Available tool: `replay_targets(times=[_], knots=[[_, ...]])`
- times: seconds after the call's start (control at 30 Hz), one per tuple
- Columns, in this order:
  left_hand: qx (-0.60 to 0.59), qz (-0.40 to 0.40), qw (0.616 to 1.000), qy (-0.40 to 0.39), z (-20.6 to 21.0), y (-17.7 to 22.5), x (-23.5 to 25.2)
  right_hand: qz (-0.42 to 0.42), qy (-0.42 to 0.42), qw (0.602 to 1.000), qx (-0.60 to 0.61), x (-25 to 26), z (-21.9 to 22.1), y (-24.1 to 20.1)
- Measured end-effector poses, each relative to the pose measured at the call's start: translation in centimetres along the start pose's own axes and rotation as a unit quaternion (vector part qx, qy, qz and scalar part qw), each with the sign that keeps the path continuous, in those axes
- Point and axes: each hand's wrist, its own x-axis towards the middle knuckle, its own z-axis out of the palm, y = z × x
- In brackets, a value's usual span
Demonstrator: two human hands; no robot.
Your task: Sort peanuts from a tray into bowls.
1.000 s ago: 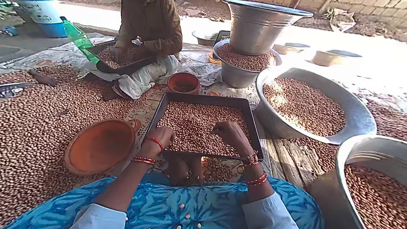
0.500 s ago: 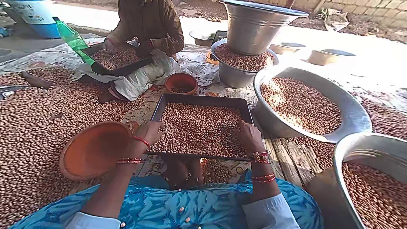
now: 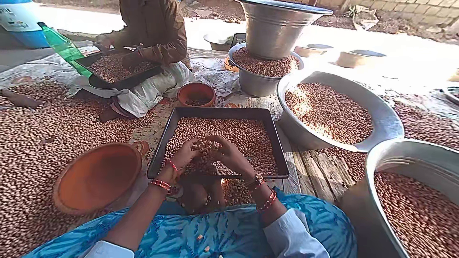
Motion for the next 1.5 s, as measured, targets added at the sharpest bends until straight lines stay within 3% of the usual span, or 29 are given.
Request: replay_targets(times=[0.1,0.23,0.43,0.7,0.77,0.83,0.93,1.0,1.07,1.2,1.4,1.5], knots=[[-0.051,0.052,0.997,0.038,-1.3,0.3,0.0,-0.005,0.082,0.995,0.050,-0.4,-2.3,-0.1],[0.139,0.169,0.973,0.066,-3.4,0.3,0.4,0.019,0.146,0.988,-0.039,-1.3,-5.1,0.0],[0.334,0.200,0.916,0.094,-1.6,1.1,-0.8,0.117,0.061,0.958,-0.255,-1.0,-3.9,-0.4],[0.440,0.178,0.880,0.028,1.7,-0.1,-0.3,0.157,0.049,0.931,-0.327,-1.0,-2.9,-0.8],[0.428,0.167,0.888,0.018,1.5,0.1,-0.1,0.169,0.056,0.924,-0.338,-0.9,-2.8,-0.8],[0.353,0.168,0.920,0.032,0.5,0.3,-0.1,0.169,0.065,0.920,-0.347,-0.7,-2.5,-0.1],[0.139,0.141,0.979,0.047,-2.1,0.4,-0.2,0.169,0.041,0.918,-0.356,-0.5,-2.1,0.8],[0.038,0.122,0.991,0.050,-3.2,0.3,-0.1,0.181,0.016,0.916,-0.358,-0.4,-1.8,0.9],[0.141,0.108,0.983,0.049,-3.8,0.7,-0.4,0.190,-0.002,0.909,-0.371,-0.2,-1.6,0.9],[0.386,0.038,0.922,-0.014,-2.0,1.5,-0.7,0.187,-0.016,0.898,-0.398,-0.4,-1.5,0.7],[0.479,-0.017,0.874,-0.087,0.0,1.1,-0.5,0.206,-0.046,0.887,-0.411,-0.4,-1.6,0.3],[0.428,-0.003,0.901,-0.063,-1.0,1.0,-0.4,0.215,-0.047,0.885,-0.411,-0.3,-1.7,0.1]])
